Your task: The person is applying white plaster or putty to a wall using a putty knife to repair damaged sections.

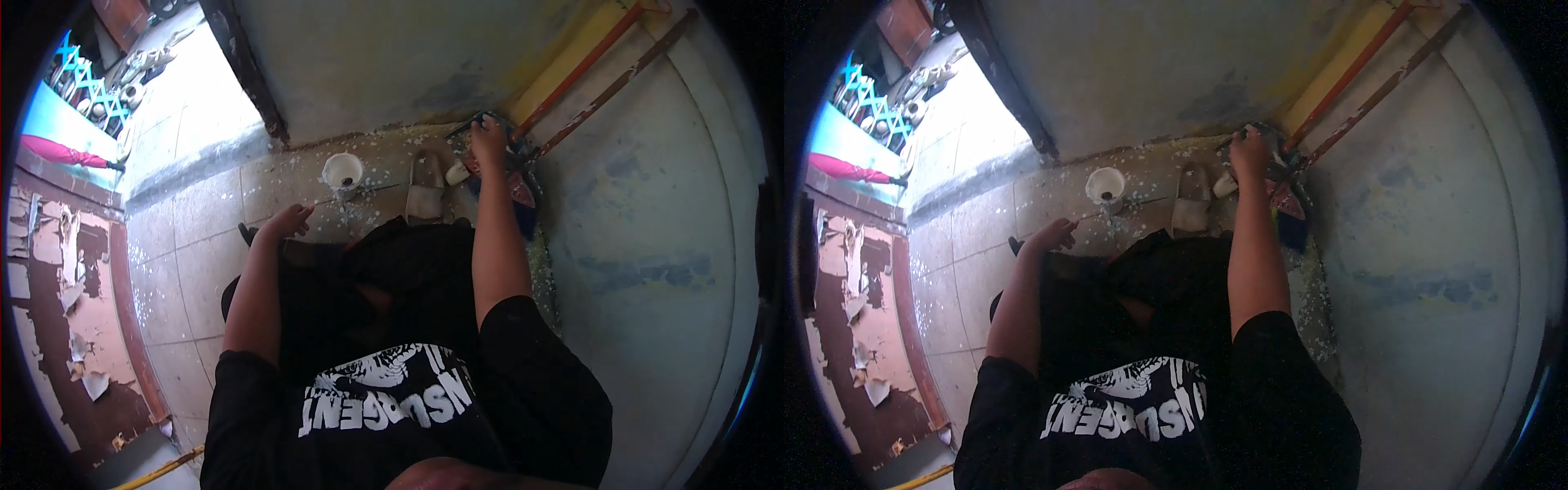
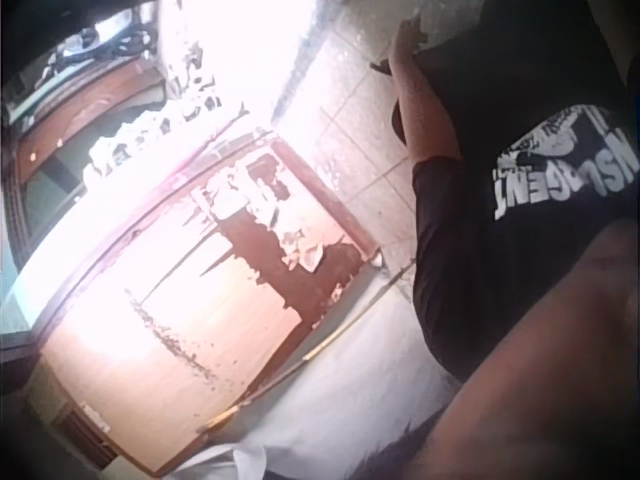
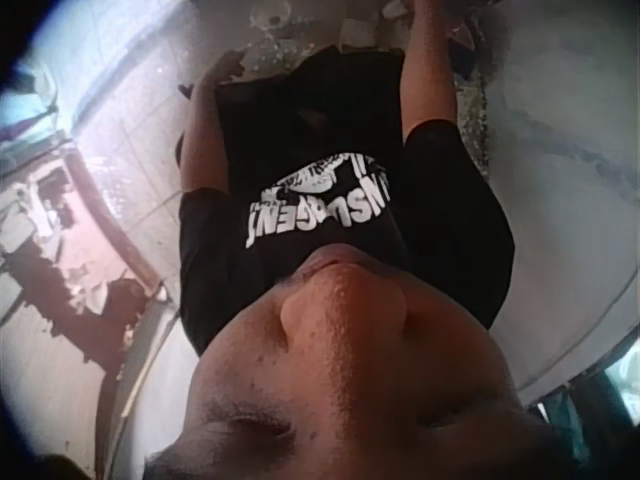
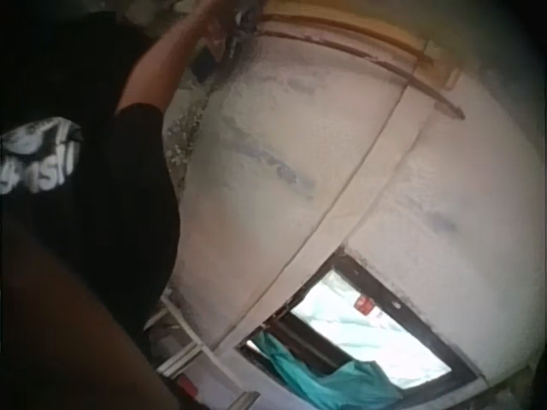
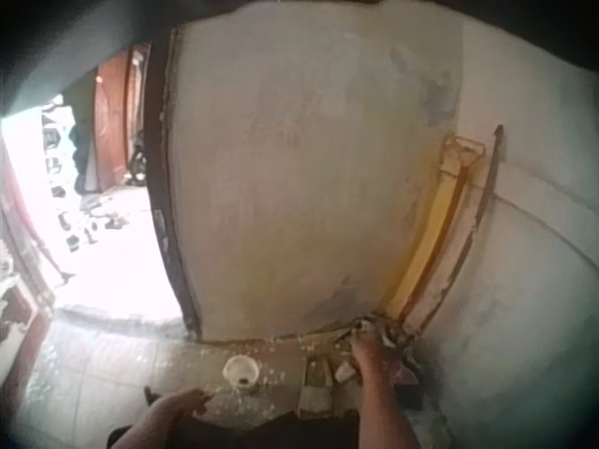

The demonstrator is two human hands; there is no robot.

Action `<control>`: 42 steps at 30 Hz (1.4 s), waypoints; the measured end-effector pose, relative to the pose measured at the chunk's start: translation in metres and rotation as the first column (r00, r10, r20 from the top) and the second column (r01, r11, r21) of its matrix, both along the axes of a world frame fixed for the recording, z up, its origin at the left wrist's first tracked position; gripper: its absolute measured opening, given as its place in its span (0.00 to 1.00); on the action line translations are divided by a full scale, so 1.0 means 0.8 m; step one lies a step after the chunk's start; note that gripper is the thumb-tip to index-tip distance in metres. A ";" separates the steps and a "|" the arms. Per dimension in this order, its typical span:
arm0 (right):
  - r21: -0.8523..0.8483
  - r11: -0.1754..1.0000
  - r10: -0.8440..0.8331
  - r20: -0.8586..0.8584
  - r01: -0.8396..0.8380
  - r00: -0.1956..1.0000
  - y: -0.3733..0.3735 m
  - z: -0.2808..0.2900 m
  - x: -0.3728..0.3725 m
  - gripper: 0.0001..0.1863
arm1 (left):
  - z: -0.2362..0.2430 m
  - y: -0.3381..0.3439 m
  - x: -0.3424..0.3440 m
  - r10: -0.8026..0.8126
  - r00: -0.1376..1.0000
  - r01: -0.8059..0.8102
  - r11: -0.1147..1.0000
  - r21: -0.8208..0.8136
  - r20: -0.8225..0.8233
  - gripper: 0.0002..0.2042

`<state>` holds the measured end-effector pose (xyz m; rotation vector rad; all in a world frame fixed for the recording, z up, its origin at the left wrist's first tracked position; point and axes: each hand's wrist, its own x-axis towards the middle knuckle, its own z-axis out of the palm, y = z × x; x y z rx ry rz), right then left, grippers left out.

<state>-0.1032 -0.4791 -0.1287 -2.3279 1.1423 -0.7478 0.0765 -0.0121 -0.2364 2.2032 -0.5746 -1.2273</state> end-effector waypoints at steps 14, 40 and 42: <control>0.183 0.885 0.350 0.341 -0.427 0.872 0.107 0.035 0.060 0.13 | 0.038 -0.007 -0.010 0.038 0.999 -0.037 0.997 0.070 -0.015 0.33; 0.162 0.518 0.853 -0.175 -0.840 0.492 0.262 0.037 0.058 0.28 | 0.038 -0.006 -0.013 -0.019 0.995 0.027 0.996 0.081 -0.102 0.30; 0.227 0.506 0.856 -0.254 -0.832 0.451 0.269 0.025 0.066 0.25 | 0.037 -0.006 -0.014 -0.060 0.995 0.068 0.991 0.118 -0.074 0.31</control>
